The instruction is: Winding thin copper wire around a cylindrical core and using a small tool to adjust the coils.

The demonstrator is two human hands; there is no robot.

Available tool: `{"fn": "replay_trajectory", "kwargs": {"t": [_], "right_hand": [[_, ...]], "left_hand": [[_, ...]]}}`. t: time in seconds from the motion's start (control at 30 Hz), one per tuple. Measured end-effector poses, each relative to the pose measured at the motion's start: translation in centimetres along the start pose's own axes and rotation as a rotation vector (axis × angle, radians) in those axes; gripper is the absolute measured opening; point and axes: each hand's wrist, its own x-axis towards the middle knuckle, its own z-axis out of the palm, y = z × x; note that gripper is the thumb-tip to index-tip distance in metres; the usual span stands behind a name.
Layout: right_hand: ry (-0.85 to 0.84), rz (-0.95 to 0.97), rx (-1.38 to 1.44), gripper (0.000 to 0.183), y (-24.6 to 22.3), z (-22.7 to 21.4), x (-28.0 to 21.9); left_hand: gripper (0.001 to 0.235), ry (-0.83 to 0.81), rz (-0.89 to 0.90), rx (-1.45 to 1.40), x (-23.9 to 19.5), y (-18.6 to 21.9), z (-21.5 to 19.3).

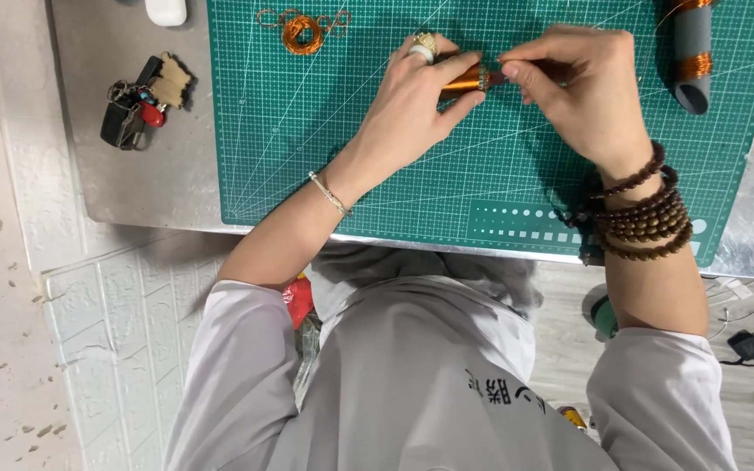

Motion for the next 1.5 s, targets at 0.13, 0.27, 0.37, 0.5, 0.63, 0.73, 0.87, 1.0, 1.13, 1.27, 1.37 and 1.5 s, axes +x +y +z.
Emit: {"fn": "replay_trajectory", "kwargs": {"t": [0.13,0.27,0.37,0.5,0.63,0.73,0.87,1.0,1.13,1.27,1.37,1.5], "right_hand": [[-0.104,-0.066,-0.152,0.008,-0.2,-0.6,0.0],[-0.146,-0.128,-0.228,0.008,0.3,-0.5,0.0],[-0.161,-0.177,-0.288,0.007,0.8,-0.1,0.0],[-0.164,-0.160,-0.313,0.006,0.9,0.3,-0.1],[-0.148,-0.141,-0.325,0.006,0.7,0.4,-0.1],[-0.120,-0.112,-0.290,0.006,0.5,0.3,0.0],[-0.061,-0.094,-0.233,0.006,0.5,0.5,0.3],[0.003,-0.040,-0.071,0.003,-0.1,0.8,1.2],[0.010,0.033,-0.017,0.003,-0.8,1.3,1.0],[-0.006,0.050,0.005,0.003,-1.0,1.4,0.9],[-0.008,0.009,0.007,0.005,-1.1,1.7,0.9],[0.004,-0.011,-0.040,0.005,-1.0,1.8,0.8]], "left_hand": [[0.039,0.000,0.007,-0.019,0.0,-0.1,0.1],[0.040,-0.002,0.005,-0.031,0.0,-0.1,0.1],[0.039,-0.005,0.007,-0.035,0.0,-0.1,0.1],[0.040,0.001,0.010,-0.039,0.0,-0.2,0.2],[0.042,-0.018,-0.004,-0.065,-0.1,-0.1,0.0],[0.039,-0.017,-0.003,-0.125,0.0,0.7,-1.0],[0.020,0.086,0.177,-0.178,0.4,1.0,-1.6],[0.010,0.294,0.347,-0.082,0.9,-0.6,-0.1],[0.007,0.381,0.381,0.019,0.7,-0.1,-0.2],[0.004,0.436,0.391,0.048,0.7,0.0,0.0],[0.006,0.528,0.371,0.089,0.8,0.9,-0.5],[0.009,0.549,0.344,0.097,0.7,1.4,-0.7]]}}
